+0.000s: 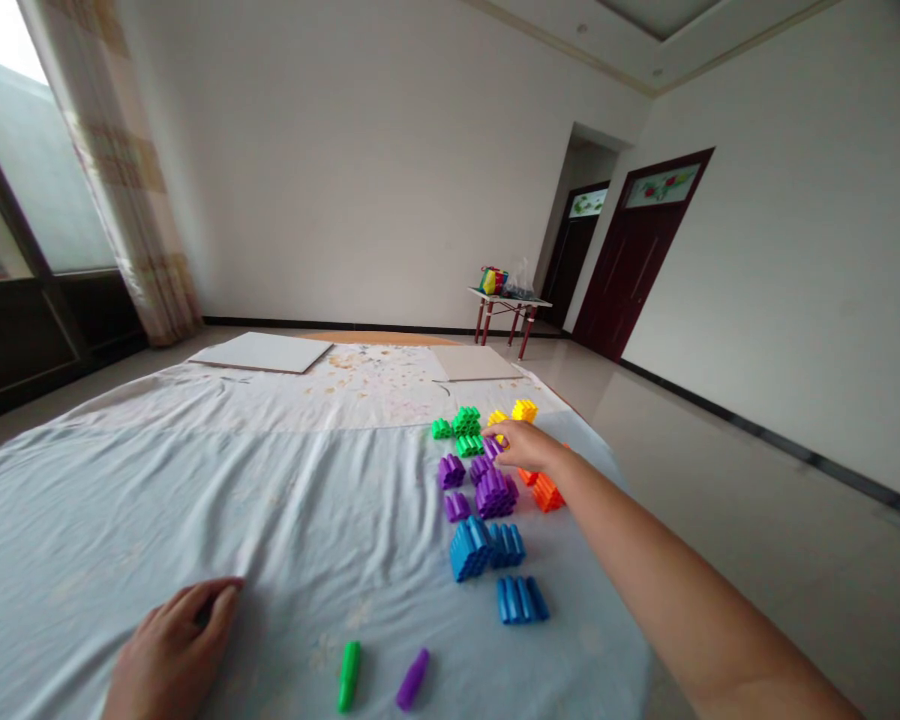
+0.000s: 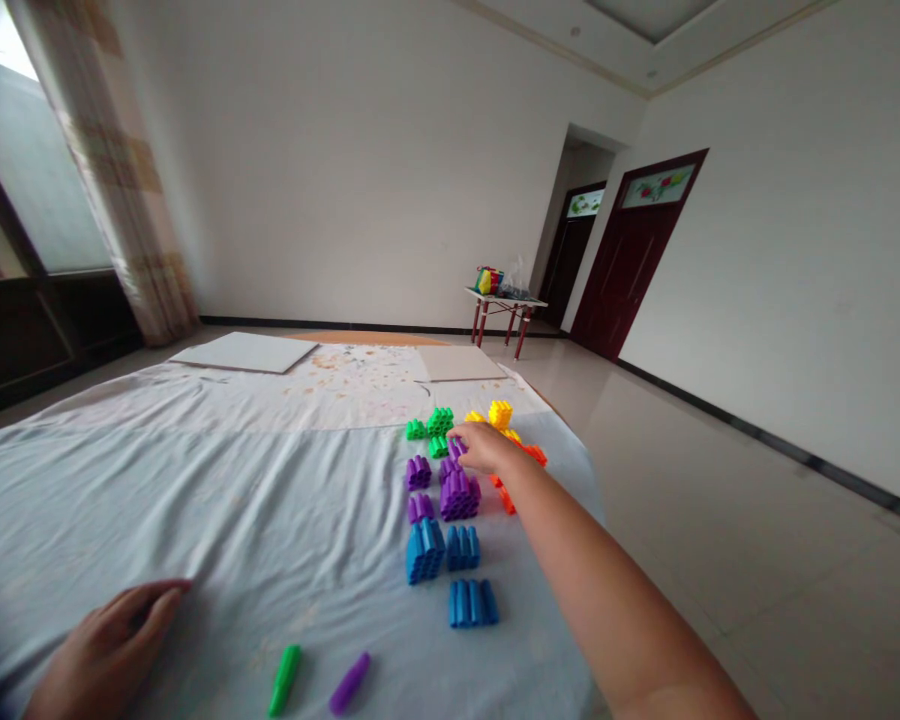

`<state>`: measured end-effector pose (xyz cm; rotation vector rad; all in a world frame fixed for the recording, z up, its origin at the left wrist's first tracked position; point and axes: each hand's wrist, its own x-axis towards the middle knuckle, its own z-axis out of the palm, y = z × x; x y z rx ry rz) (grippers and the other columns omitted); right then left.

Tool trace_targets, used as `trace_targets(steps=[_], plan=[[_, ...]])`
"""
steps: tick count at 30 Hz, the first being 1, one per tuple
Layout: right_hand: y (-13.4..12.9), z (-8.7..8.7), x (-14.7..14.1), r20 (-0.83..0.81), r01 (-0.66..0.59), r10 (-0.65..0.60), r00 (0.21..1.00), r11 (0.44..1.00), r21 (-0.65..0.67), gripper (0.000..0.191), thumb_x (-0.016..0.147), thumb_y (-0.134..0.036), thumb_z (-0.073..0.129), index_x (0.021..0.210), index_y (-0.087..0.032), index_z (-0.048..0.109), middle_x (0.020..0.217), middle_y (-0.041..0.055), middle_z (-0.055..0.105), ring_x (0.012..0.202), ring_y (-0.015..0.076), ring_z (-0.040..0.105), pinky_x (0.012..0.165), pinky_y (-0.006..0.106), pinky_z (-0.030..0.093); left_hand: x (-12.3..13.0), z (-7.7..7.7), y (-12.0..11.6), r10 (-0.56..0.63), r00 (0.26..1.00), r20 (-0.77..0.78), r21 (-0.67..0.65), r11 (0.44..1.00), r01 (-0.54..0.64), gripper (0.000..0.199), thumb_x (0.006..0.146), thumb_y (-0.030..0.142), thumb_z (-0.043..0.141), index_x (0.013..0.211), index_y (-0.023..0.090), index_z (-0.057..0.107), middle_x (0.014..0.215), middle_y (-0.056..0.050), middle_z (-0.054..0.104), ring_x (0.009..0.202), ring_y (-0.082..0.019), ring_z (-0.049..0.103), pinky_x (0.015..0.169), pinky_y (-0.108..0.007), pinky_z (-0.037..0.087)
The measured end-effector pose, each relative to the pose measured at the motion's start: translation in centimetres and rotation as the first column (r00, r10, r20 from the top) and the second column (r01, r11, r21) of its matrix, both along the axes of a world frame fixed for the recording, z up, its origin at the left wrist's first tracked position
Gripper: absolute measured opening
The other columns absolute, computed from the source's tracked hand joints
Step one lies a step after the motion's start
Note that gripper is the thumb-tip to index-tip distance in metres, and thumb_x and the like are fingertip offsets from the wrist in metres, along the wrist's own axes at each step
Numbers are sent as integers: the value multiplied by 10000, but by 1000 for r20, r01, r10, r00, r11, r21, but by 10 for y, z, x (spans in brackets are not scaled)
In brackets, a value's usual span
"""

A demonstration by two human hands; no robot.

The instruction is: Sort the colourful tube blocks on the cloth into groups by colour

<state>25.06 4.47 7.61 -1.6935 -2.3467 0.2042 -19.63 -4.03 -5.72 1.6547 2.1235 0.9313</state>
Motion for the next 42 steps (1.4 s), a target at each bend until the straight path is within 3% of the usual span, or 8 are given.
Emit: trace_targets(steps=[8,16,22,26,29,31,36,42], plan=[[31,-7,-7,119,14,2,993,990,-138,498,595,-8,678,1019,-266,727,900,-21,738,814,170,673,701,215,490,-5,-6,2,5,1000,-15,-2,1000,-5,386,725,523,421,835,265,686,956,-71,711,955,-290,620,898,-410,440],[39,-15,-9,146,47,-15,989,975,-217,513,547,-31,749,1009,-255,740,986,15,738,870,194,682,727,221,493,-5,-4,0,13,1000,-16,-16,1000,-13,423,745,525,392,854,242,686,956,-86,707,963,-286,613,908,-410,433],[37,-3,-3,94,66,-50,994,983,-171,482,649,-34,655,1088,-226,710,1048,31,725,955,206,667,815,235,488,-2,2,-1,5,1000,5,-34,999,-4,394,726,510,422,842,244,688,942,-78,711,960,-301,613,893,-424,441],[12,12,-19,-6,63,-63,998,997,-36,453,785,-43,504,1192,-185,645,1204,78,655,1089,191,602,925,254,438,4,7,-3,10,1000,-27,-29,1000,-10,436,725,518,403,874,226,690,960,-90,705,972,-294,604,911,-416,431],[-26,17,-49,-183,-96,105,978,994,61,405,803,-83,525,1179,-182,640,1116,73,677,949,164,629,876,269,459,9,11,-6,8,998,-55,6,1000,-7,431,729,495,402,870,212,694,974,-94,705,964,-278,606,912,-394,428],[-57,15,-73,-259,-256,255,932,966,30,362,805,-122,561,1150,-183,649,999,51,694,820,146,632,794,263,480,12,12,-8,3,999,-53,28,1000,-1,425,732,483,408,869,204,698,969,-92,709,953,-268,609,899,-379,432],[-120,-9,-113,-192,-477,445,874,862,-171,308,767,-179,669,1075,-181,678,961,54,687,867,170,626,808,261,467,15,15,-12,3,998,-67,40,999,0,409,736,458,413,862,203,707,932,-85,718,901,-256,616,842,-356,447],[-141,-52,-124,19,-444,468,883,849,-287,262,735,-252,735,995,-233,704,951,40,647,955,201,601,807,264,453,11,12,-10,5,999,-54,42,999,-3,405,727,465,425,861,211,710,926,-86,717,903,-261,623,819,-351,458]])
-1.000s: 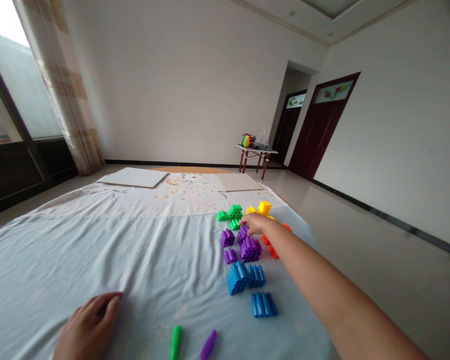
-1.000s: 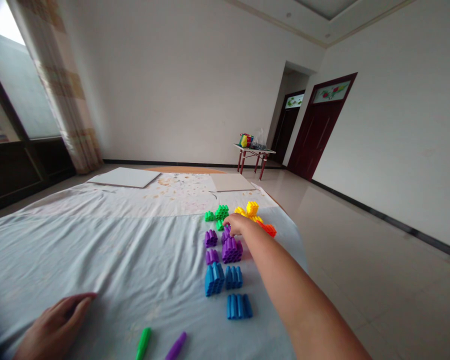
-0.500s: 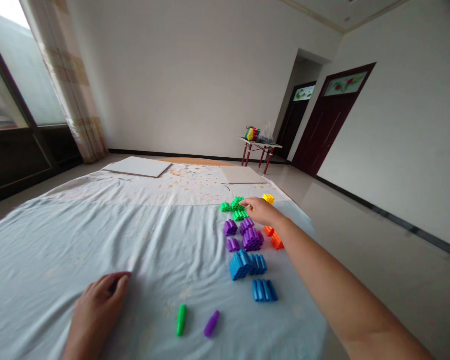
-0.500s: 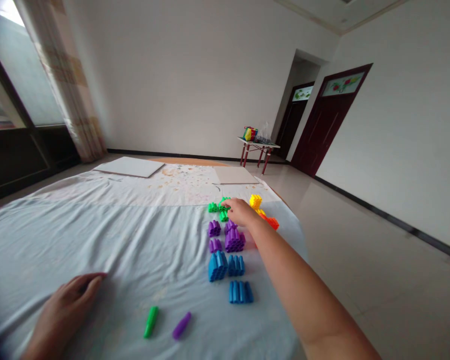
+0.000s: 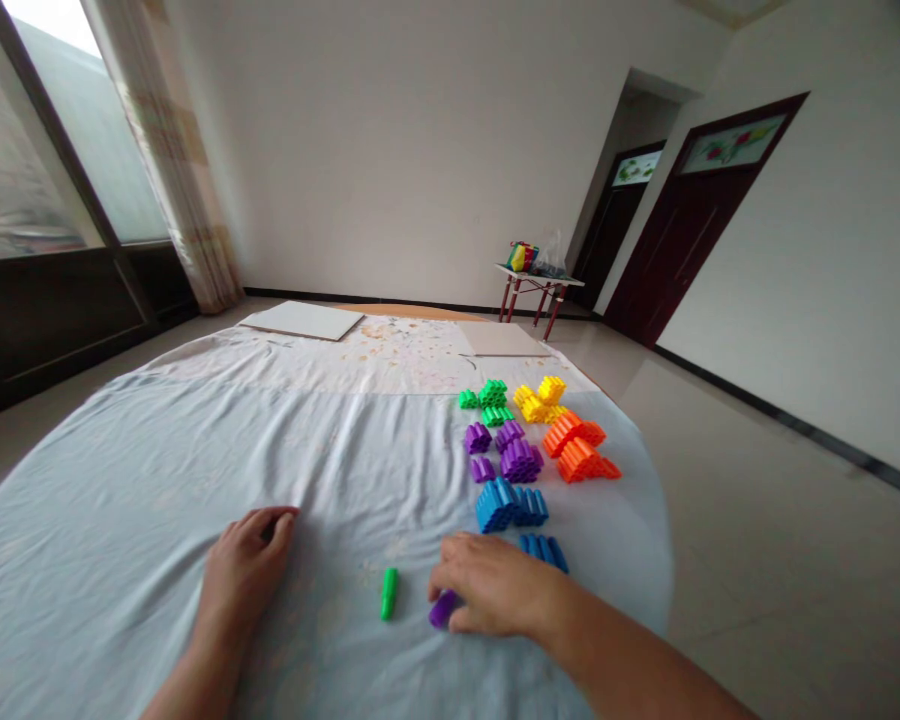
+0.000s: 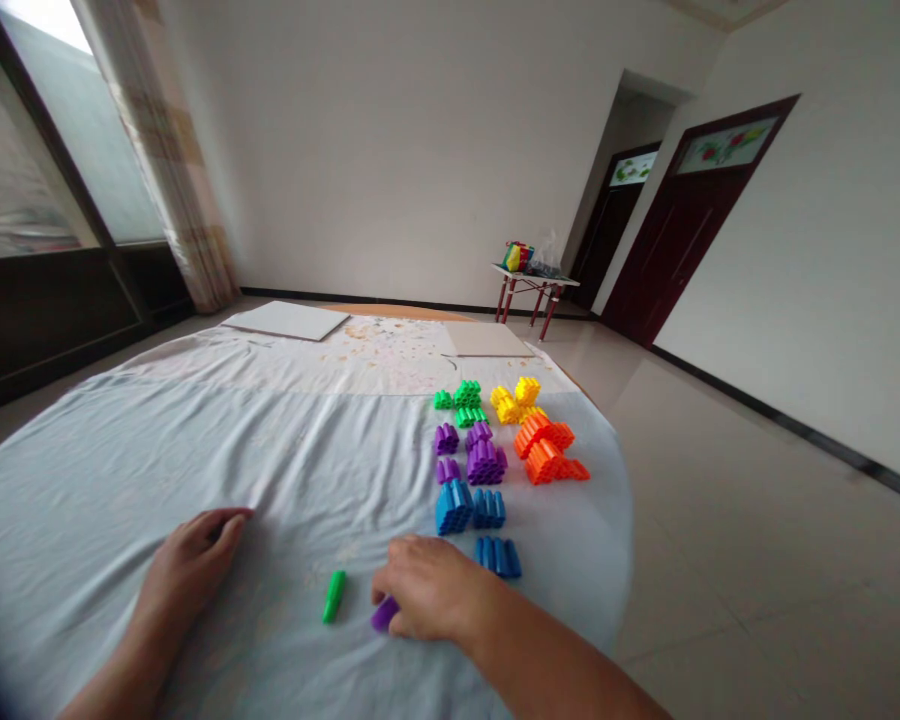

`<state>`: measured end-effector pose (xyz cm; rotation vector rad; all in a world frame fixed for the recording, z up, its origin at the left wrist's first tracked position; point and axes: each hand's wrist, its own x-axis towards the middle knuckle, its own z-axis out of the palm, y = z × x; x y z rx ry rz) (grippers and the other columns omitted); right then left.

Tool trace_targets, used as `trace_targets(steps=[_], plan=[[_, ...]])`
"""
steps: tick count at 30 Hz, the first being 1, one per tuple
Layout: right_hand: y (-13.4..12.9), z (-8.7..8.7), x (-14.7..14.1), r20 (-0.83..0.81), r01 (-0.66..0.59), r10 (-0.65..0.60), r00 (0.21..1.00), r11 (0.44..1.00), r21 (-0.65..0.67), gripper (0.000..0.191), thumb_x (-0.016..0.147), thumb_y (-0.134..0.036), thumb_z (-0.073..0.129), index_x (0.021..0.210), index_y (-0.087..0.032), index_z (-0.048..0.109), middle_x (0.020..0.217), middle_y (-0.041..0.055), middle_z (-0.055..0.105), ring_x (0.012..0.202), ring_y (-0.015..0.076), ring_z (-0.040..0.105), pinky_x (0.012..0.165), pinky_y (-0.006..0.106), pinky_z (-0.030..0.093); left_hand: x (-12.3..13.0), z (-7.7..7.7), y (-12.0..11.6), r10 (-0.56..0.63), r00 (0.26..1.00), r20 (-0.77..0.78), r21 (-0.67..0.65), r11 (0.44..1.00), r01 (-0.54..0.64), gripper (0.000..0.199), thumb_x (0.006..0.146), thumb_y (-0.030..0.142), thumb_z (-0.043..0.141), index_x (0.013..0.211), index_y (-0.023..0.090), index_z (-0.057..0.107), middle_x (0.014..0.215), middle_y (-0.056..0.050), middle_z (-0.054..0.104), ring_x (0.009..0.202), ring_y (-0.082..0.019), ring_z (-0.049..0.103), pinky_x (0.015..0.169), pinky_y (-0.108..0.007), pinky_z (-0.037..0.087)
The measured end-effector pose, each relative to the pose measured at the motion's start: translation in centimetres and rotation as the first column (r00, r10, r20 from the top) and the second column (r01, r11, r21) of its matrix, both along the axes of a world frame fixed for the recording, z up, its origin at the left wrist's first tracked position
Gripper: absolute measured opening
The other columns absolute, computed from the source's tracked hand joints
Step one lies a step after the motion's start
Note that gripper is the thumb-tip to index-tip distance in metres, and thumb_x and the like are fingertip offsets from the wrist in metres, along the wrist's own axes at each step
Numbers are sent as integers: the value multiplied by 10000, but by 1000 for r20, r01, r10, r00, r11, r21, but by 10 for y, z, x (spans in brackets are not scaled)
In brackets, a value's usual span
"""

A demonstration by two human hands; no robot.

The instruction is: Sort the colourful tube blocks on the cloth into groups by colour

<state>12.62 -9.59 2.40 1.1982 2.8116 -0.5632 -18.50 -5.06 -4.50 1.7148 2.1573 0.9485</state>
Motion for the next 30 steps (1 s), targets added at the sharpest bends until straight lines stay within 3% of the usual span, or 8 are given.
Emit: trace_targets(steps=[4,8,13,18,21,24,26,30], plan=[[3,-9,-1,-4,4,-4,1000,1000,13,143,797,-249,677,934,-238,718,917,31,629,908,176,598,785,245,452,-3,-4,3,-10,1000,-2,-5,1000,10,419,723,479,421,867,209,707,943,-92,714,928,-272,622,839,-363,457],[3,-6,2,-56,-10,12,998,999,42,270,798,-178,641,1059,-237,679,1047,43,616,1008,178,577,882,256,444,-5,-5,5,0,1000,8,-15,1000,1,420,731,484,414,880,214,700,966,-93,709,945,-274,622,859,-373,452],[1,-14,1,-101,8,-9,995,1000,-13,349,768,-344,704,1086,-207,670,1098,68,610,1027,203,577,903,277,456,-5,-2,4,-5,1000,23,-58,998,6,430,746,484,401,909,209,689,994,-107,701,986,-287,608,894,-390,437],[2,-7,7,-298,7,-4,954,1000,8,377,768,-199,670,1143,-181,653,1106,83,626,1040,194,585,953,290,442,-7,-2,5,-12,1000,15,-68,998,13,435,756,484,396,910,203,692,994,-119,701,972,-296,615,881,-401,453],[10,17,33,-502,154,-83,861,983,102,473,770,-117,615,1236,-195,587,1197,83,609,1151,186,536,1031,326,390,-9,-2,6,-11,1000,17,-68,998,12,396,734,478,431,881,220,694,971,-105,711,941,-295,627,862,-403,469],[30,34,74,-602,379,-221,767,913,148,495,777,-88,555,1251,-229,568,1247,76,586,1195,190,509,1054,386,370,-9,0,6,-4,999,32,-62,998,6,368,720,467,445,852,228,692,945,-95,717,911,-294,635,846,-406,476],[47,34,102,-613,471,-292,734,869,150,515,754,-81,554,1247,-228,570,1243,75,592,1182,199,522,1049,407,377,-8,1,7,-3,999,52,-72,997,7,367,718,466,447,846,224,692,940,-96,717,901,-298,639,837,-412,480],[77,15,144,-570,549,-415,709,832,76,532,698,-45,545,1213,-168,591,1180,91,639,1068,198,598,986,396,440,-8,1,7,17,997,79,-79,997,-11,340,704,461,467,812,229,691,884,-82,723,840,-301,647,801,-422,494]])
